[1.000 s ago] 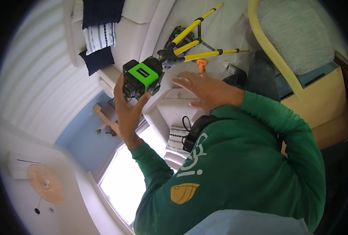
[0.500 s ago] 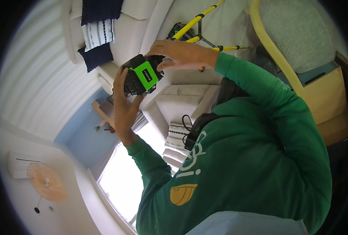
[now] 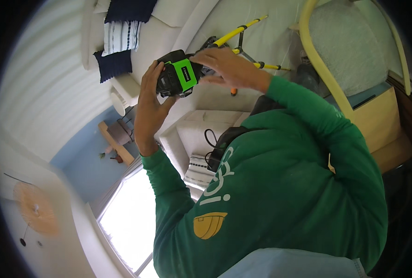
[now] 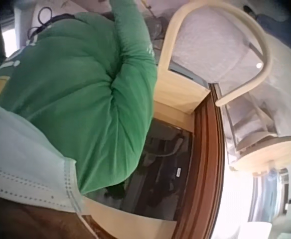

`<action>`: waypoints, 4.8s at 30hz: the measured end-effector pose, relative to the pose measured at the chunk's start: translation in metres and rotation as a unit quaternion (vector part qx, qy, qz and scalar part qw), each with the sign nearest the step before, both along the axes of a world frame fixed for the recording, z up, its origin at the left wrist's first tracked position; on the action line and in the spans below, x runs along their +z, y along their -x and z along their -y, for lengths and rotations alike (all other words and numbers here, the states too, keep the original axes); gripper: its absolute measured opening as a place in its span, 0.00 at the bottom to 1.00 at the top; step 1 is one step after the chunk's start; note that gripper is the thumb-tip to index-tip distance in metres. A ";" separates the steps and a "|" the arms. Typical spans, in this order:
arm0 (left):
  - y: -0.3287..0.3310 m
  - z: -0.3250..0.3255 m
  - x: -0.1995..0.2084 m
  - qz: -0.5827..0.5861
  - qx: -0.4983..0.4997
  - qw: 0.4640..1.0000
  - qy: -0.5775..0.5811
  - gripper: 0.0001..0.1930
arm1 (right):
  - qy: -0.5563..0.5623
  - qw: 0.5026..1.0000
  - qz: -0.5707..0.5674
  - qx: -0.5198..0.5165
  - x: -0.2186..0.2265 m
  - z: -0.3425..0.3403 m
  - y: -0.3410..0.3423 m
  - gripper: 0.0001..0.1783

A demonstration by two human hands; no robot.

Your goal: The person removes a laser level and battery from a case, attaches the battery, and mounts the device onto a yellow tripod.

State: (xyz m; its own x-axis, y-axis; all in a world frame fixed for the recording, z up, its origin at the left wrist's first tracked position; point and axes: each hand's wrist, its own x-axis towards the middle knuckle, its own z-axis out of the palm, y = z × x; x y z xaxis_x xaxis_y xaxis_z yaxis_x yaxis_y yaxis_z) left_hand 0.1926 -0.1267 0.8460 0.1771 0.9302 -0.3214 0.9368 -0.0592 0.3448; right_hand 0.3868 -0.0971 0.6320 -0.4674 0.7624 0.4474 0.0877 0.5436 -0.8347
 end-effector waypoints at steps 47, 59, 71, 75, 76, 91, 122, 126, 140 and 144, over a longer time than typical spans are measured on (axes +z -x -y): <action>0.023 0.009 -0.018 0.043 -0.021 0.997 -0.065 0.49 | 0.085 0.995 -0.026 -0.049 0.017 0.032 0.012 0.38; 0.040 0.038 -0.027 0.101 0.007 0.983 -0.151 0.54 | 0.091 0.985 0.057 0.135 0.049 -0.045 -0.013 0.59; 0.081 0.151 -0.139 0.050 0.244 0.968 -0.026 0.52 | -0.055 0.931 0.235 0.273 0.141 -0.076 0.010 0.59; 0.094 0.194 -0.206 0.060 0.262 0.963 0.001 0.48 | -0.101 0.925 0.215 0.296 0.125 -0.087 0.016 0.57; 0.095 0.203 -0.222 0.084 0.276 0.957 0.015 0.47 | -0.120 0.927 0.210 0.288 0.124 -0.086 0.017 0.57; 0.072 0.182 -0.232 0.127 0.290 0.934 0.166 0.52 | -0.122 0.963 0.219 0.094 0.090 -0.064 0.006 0.51; -0.017 0.029 -0.345 0.420 0.299 0.846 -0.139 0.42 | -0.052 0.960 0.242 0.131 0.123 -0.053 0.011 0.52; -0.024 0.027 -0.323 0.405 0.345 0.846 -0.037 0.37 | -0.012 0.958 0.235 0.161 0.129 -0.059 0.003 0.47; -0.014 0.035 -0.329 0.413 0.315 0.851 -0.085 0.29 | -0.030 0.945 0.241 0.219 0.129 -0.075 0.009 0.48; -0.018 0.033 -0.316 0.393 0.341 0.850 -0.078 0.26 | -0.025 0.949 0.237 0.207 0.123 -0.075 0.007 0.49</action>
